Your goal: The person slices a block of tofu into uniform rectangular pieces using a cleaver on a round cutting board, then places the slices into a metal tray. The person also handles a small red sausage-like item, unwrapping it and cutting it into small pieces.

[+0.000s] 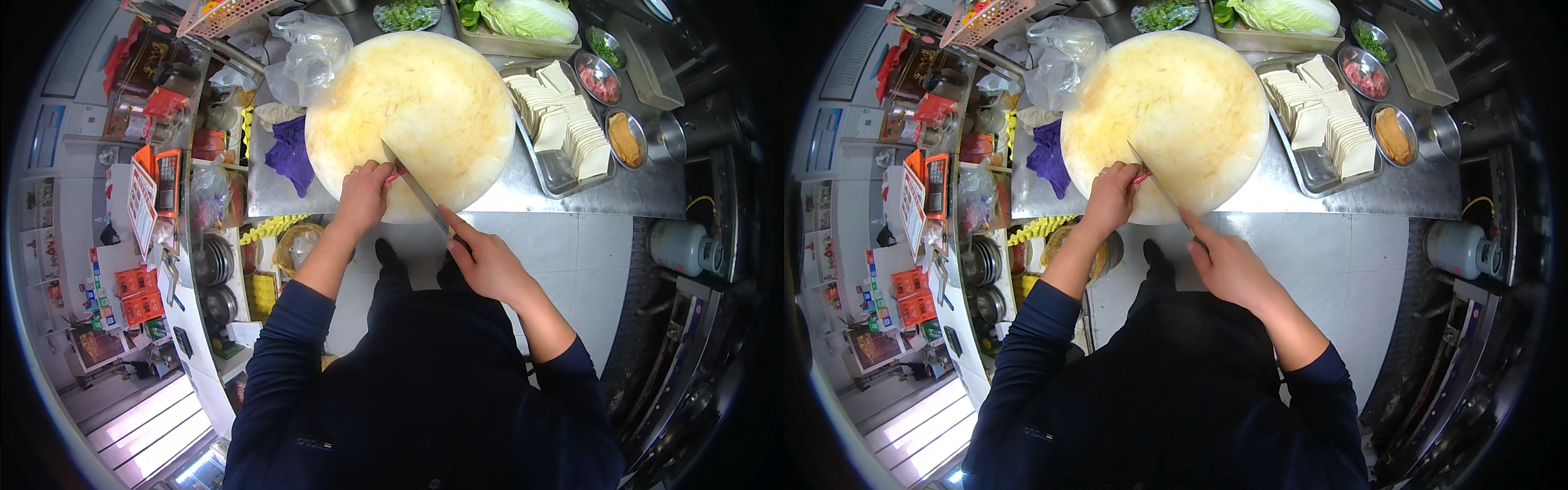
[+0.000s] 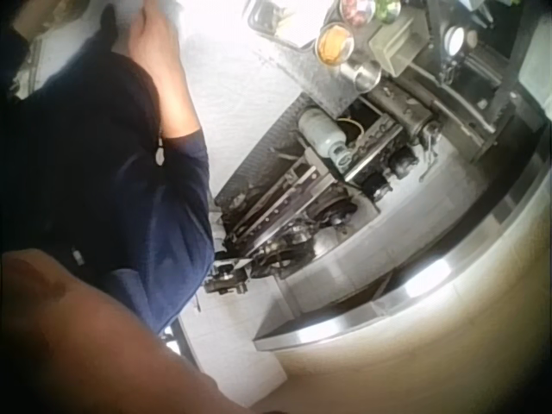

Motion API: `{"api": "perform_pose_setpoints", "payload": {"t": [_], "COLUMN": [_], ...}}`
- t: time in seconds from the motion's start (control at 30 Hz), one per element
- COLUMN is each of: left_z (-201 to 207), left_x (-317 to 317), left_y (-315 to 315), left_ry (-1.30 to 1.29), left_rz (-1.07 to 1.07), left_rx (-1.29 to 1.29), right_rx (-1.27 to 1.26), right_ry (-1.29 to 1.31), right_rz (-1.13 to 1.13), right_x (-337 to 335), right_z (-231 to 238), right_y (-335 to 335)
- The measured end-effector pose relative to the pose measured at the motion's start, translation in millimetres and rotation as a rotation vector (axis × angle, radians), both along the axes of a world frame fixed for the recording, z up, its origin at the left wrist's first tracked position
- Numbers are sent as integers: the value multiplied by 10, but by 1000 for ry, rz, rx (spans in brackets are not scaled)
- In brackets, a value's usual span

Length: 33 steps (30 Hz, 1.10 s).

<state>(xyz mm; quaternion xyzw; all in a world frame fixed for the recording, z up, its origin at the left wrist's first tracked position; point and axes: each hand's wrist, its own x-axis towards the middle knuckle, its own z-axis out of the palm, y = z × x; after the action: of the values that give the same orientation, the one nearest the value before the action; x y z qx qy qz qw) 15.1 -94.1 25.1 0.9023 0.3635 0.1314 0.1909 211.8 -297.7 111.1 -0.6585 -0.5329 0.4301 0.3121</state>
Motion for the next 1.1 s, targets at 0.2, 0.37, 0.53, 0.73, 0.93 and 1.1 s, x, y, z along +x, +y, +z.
{"api": "perform_pose_setpoints", "payload": {"t": [0.2,0.37,0.53,0.73,0.93,1.1], "left_z": [-10,-31,-189,-168,159,355], "left_x": [3,-6,-78,-138,-389,-934], "left_y": [-12,-12,-69,-134,-415,-824], "left_ry": [-5,-6,-115,43,-335,-388], "left_rz": [4,19,45,87,298,195], "left_rx": [5,13,72,68,-380,-608], "right_rx": [-30,42,17,435,345,544], "right_ry": [13,78,65,-618,-786,-558], "right_rz": [0,-79,-262,-112,20,72], "right_x": [-24,-94,-86,243,407,-185], "right_z": [-55,-98,-194,-629,-869,-588], "right_y": [112,172,-37,333,702,714]}}
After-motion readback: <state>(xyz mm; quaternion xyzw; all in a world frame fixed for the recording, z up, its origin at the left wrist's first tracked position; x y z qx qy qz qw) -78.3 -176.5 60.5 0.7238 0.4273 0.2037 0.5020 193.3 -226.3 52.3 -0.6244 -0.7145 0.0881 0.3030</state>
